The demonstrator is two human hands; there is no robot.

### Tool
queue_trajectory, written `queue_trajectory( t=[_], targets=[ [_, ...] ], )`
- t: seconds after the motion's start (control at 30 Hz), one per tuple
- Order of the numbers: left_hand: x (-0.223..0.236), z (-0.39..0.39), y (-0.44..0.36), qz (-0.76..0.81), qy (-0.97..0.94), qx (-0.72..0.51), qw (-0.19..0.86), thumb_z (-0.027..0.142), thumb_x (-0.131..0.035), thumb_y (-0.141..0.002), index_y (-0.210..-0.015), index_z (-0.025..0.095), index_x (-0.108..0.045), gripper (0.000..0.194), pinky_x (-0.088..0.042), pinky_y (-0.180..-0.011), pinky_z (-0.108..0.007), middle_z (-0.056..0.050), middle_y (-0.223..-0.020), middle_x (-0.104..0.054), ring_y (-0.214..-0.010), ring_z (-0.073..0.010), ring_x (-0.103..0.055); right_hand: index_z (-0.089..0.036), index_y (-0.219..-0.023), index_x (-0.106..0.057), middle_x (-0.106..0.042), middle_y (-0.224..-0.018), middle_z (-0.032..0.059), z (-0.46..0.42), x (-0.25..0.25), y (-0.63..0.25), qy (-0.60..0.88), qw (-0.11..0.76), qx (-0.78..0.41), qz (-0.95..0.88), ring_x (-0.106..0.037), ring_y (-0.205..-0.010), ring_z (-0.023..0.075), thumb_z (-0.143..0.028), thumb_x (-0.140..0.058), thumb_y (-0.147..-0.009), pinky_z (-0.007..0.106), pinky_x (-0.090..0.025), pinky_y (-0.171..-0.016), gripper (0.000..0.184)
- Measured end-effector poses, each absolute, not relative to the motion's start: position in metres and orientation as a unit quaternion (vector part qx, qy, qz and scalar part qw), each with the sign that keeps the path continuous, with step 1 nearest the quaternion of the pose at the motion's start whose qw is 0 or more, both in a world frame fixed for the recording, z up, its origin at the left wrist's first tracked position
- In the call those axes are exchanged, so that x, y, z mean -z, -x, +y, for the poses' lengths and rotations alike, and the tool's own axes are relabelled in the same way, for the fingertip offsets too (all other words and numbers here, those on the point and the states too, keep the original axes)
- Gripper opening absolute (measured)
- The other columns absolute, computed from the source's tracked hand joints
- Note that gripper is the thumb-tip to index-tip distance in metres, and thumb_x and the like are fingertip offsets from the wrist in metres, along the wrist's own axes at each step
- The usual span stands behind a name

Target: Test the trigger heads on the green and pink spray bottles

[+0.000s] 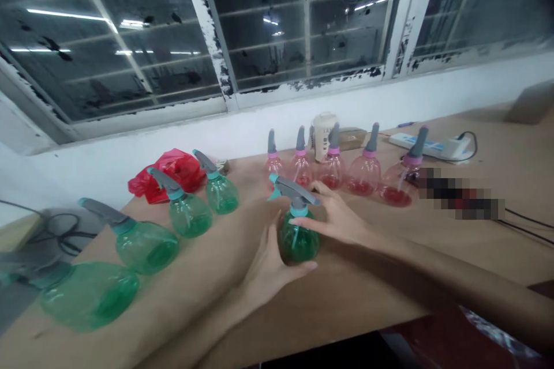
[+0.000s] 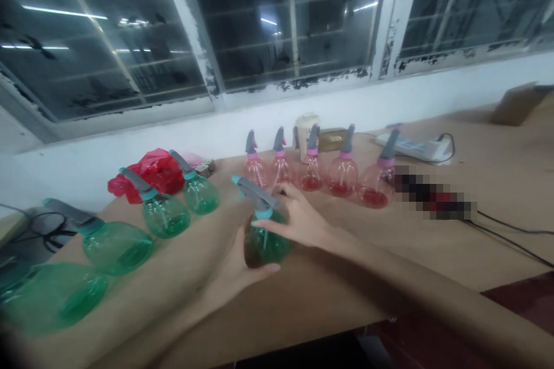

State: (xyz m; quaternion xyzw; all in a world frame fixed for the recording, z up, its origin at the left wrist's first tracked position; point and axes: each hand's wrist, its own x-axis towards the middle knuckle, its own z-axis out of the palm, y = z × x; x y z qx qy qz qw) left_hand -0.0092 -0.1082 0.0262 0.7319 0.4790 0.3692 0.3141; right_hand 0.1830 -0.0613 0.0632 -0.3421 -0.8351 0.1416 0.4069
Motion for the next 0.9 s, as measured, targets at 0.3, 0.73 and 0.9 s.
queue_trajectory(
  t=[0.3, 0.73, 0.9],
  targets=[
    [-0.010, -0.085, -0.036, 0.399, -0.754, -0.391, 0.345, 0.039, -0.079, -0.063, -0.134, 0.023, -0.030, 0.088, -0.036, -0.102, -0.055, -0.013, -0.132, -0.047, -0.123, -0.0337, -0.046, -0.024, -0.096, -0.063, -0.056, -0.093, 0.0045, -0.068, -0.055, -0.206, 0.342, 0.417, -0.155, -0.828, -0.053, -0.099, 0.0241, -0.050, -0.060, -0.080, 0.042, -0.047, -0.086, 0.031],
    [-0.010, -0.076, -0.027, 0.368, -0.782, -0.381, 0.329, 0.045, -0.079, -0.062, -0.136, 0.022, -0.028, 0.093, -0.037, -0.103, -0.053, -0.014, -0.135, -0.044, -0.125, -0.0344, -0.043, -0.024, -0.101, -0.057, -0.062, -0.093, 0.0015, -0.035, -0.075, -0.171, 0.201, 0.465, -0.389, -0.770, -0.060, -0.086, 0.0187, -0.042, -0.066, -0.076, 0.038, -0.049, -0.081, 0.032],
    [-0.010, -0.067, -0.019, 0.364, -0.790, -0.379, 0.315, 0.044, -0.081, -0.059, -0.137, 0.021, -0.027, 0.098, -0.037, -0.103, -0.054, -0.014, -0.133, -0.046, -0.126, -0.0360, -0.041, -0.025, -0.100, -0.058, -0.063, -0.098, 0.0018, -0.029, -0.068, -0.166, 0.196, 0.467, -0.405, -0.761, -0.061, -0.091, 0.0188, -0.040, -0.067, -0.077, 0.039, -0.050, -0.085, 0.029]
  ],
)
